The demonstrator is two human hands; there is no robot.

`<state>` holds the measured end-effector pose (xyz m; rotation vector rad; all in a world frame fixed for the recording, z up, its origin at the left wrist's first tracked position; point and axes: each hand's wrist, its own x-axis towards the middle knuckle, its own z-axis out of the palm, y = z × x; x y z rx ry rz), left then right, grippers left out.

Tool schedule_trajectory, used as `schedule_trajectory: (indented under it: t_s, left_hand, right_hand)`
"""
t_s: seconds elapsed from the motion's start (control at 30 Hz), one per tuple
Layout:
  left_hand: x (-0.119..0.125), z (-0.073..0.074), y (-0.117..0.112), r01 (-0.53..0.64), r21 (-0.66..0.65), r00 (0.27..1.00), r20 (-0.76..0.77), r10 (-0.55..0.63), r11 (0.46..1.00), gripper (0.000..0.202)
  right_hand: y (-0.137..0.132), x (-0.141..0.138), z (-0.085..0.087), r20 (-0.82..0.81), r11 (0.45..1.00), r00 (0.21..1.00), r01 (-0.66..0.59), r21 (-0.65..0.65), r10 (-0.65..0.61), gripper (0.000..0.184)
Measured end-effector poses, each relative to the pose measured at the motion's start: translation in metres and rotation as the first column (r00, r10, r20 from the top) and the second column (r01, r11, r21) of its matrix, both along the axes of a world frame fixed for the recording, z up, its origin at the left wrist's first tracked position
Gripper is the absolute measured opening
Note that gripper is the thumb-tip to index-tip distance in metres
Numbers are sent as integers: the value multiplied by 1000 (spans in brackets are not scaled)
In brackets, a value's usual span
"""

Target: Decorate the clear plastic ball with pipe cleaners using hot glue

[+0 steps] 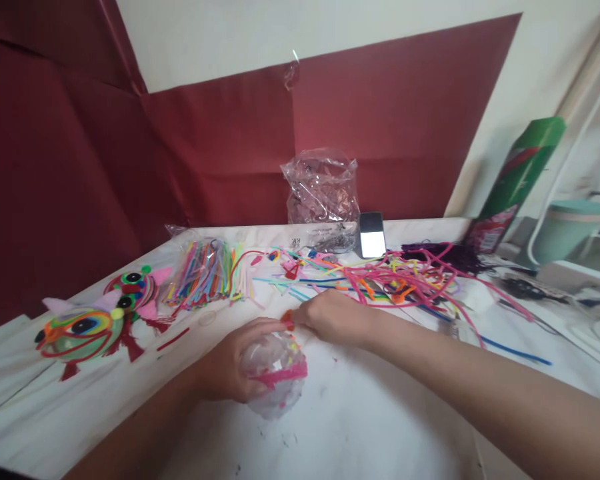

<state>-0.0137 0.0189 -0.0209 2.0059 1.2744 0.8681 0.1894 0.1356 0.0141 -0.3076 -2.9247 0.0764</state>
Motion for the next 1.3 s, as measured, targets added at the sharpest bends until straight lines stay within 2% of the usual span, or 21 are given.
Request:
schedule_trajectory:
  t_s: [0.1,0.3,0.53,0.6,0.7,0.77,0.87,1.03,1.13,1.23,1.3]
  left_hand:
    - [-1,2,-2,6,12,999,-34,-5,1000,80]
    - [-3,5,-3,22,9,996,-86,-21,1000,76]
    - [-1,8,-2,1,-45,1000,-1,-1,999,74]
    - [-1,8,-3,-16,-39,1000,-26,15,999,73]
    - [1,7,-3,-35,-18,998,-46,34,999,73]
    - [1,7,-3,-42,-17,999,-35,42,999,73]
    - [2,7,-2,-49,-51,999,-5,49,997,71]
    - [1,8,0,-68,-76,998,10,69,995,70]
    - [2,7,1,-72,-72,997,20,74,995,67]
    - [4,9,2,-91,-70,994,48,94,993,64]
    - [5,11,4,-112,-86,991,69,118,990,63]
  right_hand:
    - [0,3,6,38,999,999,-20,45,18,20]
    - [0,7,4,17,986,995,91,138,-94,19]
    - [-10,-3,2,-6,989,1000,28,143,-27,17]
    - [0,2,3,-15,993,1000,1,117,0,17]
    - [30,24,3,-21,997,1000,0,83,1,21]
    - [54,46,3,-12,997,999,31,71,-30,23]
    - [85,82,3,-12,985,990,143,95,-142,22]
    - [119,136,3,-65,904,914,407,133,-402,14]
    - [134,163,2,-123,816,818,572,85,-561,24]
    - [139,177,3,-204,720,705,694,2,-679,27]
    - [137,174,4,-258,684,650,727,-61,-714,27]
